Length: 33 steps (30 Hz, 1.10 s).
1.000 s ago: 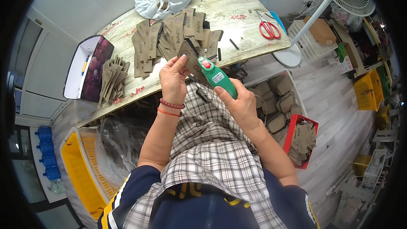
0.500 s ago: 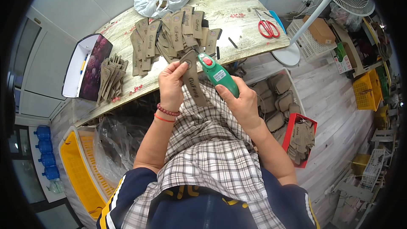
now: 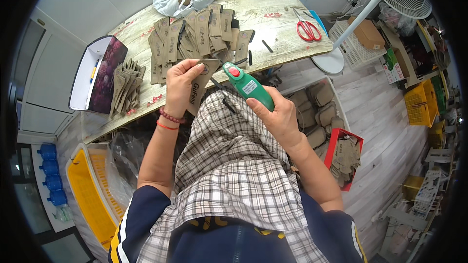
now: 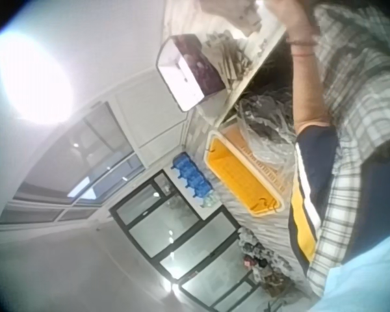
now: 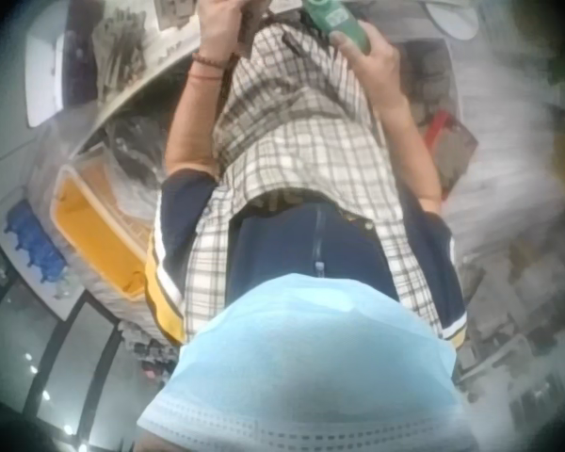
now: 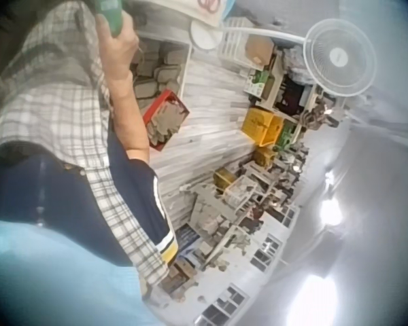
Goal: The person uses a green rotary tool to trim the edges of small cardboard tags labeled 'Gufeng' one by one. They pick each tag from a pile on the table, smooth its edges with the tool, and place it back on the table. The process is repeated continuously throughout the clip.
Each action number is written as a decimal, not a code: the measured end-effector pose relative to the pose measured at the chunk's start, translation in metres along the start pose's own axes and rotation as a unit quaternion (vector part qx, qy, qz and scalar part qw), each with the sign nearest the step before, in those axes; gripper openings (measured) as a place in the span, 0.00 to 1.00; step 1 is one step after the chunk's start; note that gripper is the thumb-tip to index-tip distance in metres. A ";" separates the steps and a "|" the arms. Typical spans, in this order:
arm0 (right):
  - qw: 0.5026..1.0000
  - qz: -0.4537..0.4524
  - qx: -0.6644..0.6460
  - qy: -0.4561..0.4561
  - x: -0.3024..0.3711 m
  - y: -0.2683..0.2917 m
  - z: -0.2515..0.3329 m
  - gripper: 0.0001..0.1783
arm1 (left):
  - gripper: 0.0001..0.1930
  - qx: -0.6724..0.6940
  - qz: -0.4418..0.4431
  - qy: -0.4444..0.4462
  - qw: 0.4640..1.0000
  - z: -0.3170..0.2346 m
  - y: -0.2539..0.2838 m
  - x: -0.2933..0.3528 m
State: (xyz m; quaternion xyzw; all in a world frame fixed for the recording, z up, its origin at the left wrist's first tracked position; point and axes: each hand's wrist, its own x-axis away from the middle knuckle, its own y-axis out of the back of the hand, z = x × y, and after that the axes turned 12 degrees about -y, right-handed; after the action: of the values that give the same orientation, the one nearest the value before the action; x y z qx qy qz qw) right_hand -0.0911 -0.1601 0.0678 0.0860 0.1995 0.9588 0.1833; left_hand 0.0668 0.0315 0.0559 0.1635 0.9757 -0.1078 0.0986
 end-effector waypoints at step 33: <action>0.999 0.018 -0.006 -0.047 -0.012 -0.024 -0.002 0.21 | 0.09 -0.500 -0.232 -0.219 0.805 0.086 0.097 -0.154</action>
State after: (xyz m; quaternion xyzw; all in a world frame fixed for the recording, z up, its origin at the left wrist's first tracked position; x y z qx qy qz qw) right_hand -0.0734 -0.1452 0.0547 0.1338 0.1831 0.9579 0.1758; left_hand 0.2561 0.0547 -0.0089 -0.1680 0.8556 0.3426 0.3498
